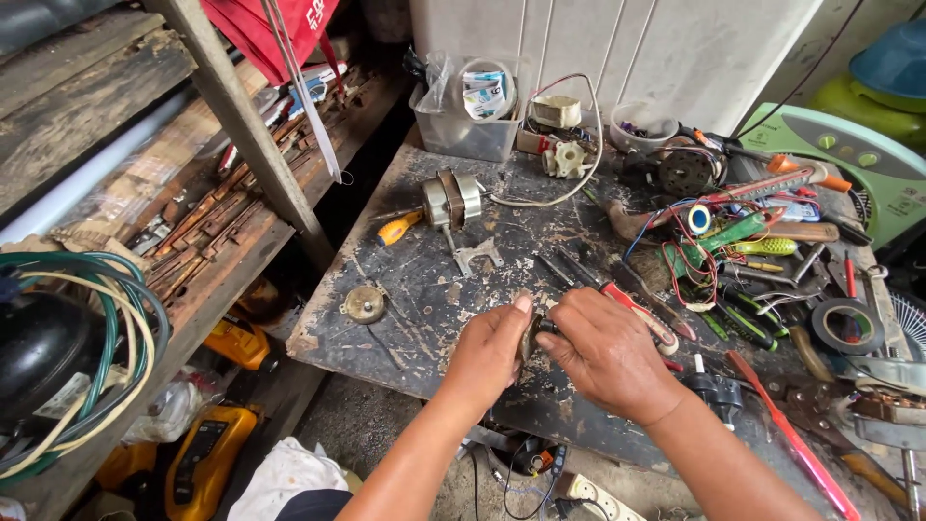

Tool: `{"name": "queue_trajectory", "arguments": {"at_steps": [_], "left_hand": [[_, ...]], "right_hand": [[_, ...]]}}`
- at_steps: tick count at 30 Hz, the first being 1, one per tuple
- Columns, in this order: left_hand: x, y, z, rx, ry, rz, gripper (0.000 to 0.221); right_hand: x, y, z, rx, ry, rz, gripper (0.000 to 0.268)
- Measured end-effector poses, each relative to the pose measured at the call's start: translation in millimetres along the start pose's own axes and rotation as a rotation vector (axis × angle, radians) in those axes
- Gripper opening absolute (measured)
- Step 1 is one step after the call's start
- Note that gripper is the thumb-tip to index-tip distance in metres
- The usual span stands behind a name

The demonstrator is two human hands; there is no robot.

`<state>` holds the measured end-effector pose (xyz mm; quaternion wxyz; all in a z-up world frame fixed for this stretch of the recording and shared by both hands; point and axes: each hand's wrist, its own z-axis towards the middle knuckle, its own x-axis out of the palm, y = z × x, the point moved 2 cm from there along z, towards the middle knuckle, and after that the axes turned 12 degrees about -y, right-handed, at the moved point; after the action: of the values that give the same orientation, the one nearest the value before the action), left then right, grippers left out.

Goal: Disassembling and cleaning the internal components of a small electric motor.

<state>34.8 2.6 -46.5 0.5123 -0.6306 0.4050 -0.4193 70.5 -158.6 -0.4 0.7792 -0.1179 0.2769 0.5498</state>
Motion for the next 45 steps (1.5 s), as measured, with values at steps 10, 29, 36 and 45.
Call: {"name": "queue_trajectory", "arguments": {"at_steps": [10, 29, 36, 45], "left_hand": [[1.7, -16.8, -17.7, 0.421, -0.143, 0.175, 0.052], [-20.2, -42.5, -27.0, 1.395, -0.247, 0.624, 0.06], [-10.2, -37.6, -28.7, 1.341, -0.099, 0.534, 0.056], [-2.6, -44.1, -24.9, 1.104, 0.048, 0.559, 0.054]], "right_hand": [[27.8, -8.6, -17.9, 0.29, 0.041, 0.076, 0.032], [21.1, 30.6, -4.2, 1.377, 0.043, 1.008, 0.04], [-0.2, 23.6, -4.7, 1.121, 0.264, 1.256, 0.034], [-9.5, 11.5, -25.2, 0.912, 0.242, 0.878, 0.031]]}}
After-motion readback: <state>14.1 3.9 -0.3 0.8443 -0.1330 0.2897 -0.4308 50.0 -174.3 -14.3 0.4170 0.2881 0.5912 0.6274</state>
